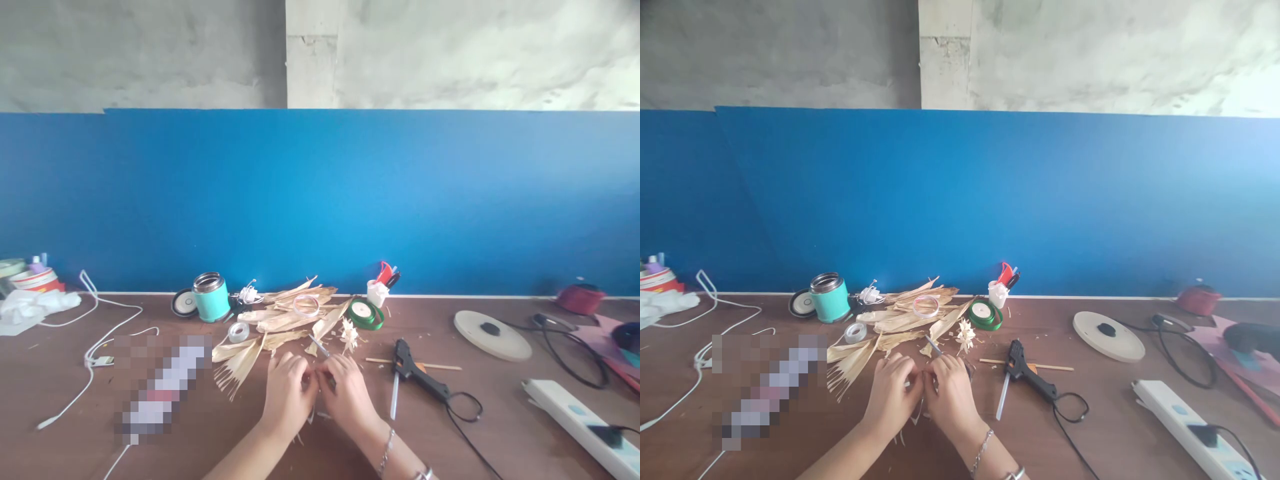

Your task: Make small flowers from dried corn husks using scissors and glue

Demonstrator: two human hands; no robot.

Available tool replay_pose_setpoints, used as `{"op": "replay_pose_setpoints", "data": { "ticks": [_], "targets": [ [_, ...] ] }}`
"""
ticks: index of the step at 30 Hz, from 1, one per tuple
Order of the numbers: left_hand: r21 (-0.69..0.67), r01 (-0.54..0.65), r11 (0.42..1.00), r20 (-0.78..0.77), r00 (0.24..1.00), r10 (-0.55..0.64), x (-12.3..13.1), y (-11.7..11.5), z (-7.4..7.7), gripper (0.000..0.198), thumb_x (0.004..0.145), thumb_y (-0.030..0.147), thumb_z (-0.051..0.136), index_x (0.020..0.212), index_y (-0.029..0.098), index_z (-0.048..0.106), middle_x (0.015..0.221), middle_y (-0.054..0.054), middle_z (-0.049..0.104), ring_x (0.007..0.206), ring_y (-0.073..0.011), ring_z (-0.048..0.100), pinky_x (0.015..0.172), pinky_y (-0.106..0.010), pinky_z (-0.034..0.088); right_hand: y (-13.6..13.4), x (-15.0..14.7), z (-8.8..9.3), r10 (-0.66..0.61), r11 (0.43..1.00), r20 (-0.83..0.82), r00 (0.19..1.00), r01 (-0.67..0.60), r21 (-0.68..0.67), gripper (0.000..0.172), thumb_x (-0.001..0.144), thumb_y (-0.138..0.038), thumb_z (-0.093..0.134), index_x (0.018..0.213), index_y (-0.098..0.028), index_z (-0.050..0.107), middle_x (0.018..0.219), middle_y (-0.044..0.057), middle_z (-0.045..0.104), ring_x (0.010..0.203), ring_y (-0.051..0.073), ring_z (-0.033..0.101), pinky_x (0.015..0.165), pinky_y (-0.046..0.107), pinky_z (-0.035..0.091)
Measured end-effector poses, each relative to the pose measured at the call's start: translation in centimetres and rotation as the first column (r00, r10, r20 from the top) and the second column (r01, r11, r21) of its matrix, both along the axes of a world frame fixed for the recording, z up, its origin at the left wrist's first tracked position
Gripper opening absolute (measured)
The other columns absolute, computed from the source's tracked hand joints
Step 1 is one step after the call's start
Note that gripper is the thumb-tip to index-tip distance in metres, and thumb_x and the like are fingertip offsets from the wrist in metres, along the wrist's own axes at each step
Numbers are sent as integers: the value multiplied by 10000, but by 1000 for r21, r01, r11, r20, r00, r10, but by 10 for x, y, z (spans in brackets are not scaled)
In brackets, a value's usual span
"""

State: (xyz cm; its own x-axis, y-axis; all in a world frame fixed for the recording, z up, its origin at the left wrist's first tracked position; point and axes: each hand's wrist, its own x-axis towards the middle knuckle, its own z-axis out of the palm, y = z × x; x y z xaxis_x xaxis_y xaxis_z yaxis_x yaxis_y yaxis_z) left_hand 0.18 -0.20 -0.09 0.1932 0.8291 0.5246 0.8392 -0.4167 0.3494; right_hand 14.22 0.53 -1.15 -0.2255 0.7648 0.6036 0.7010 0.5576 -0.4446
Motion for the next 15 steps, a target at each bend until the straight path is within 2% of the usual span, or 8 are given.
{"op": "replay_pose_setpoints", "data": {
  "ticks": [6,10,12,15],
  "targets": [
    [52,-51,997,-7,999,51,-1,3,-6,179,761,145,513,598,207,472,594,-5,581,669,-197,530,641,-335,289,-1,-1,-1,-75,995,25,997,74,62,155,764,-76,504,656,-185,528,616,5,554,609,161,530,615,257,368],
    [66,-91,994,14,996,90,-10,7,-2,199,724,102,498,565,215,457,560,-2,562,664,-203,538,636,-328,311,-1,3,1,-114,992,-44,992,116,41,172,778,-78,482,651,-187,522,622,12,570,615,167,544,618,261,380],
    [56,-58,997,35,998,56,-12,7,3,204,751,124,485,570,217,468,566,-4,554,665,-206,536,656,-333,332,0,4,2,-95,995,-61,994,96,5,171,793,-84,481,666,-187,533,638,16,587,631,171,554,628,264,393],
    [22,59,998,93,994,-61,-11,3,9,78,769,162,510,757,213,568,719,-24,616,768,-225,552,715,-348,362,0,4,4,-60,997,-47,997,59,-40,162,806,-86,485,697,-185,553,668,23,601,664,182,562,645,276,405]
  ]
}}
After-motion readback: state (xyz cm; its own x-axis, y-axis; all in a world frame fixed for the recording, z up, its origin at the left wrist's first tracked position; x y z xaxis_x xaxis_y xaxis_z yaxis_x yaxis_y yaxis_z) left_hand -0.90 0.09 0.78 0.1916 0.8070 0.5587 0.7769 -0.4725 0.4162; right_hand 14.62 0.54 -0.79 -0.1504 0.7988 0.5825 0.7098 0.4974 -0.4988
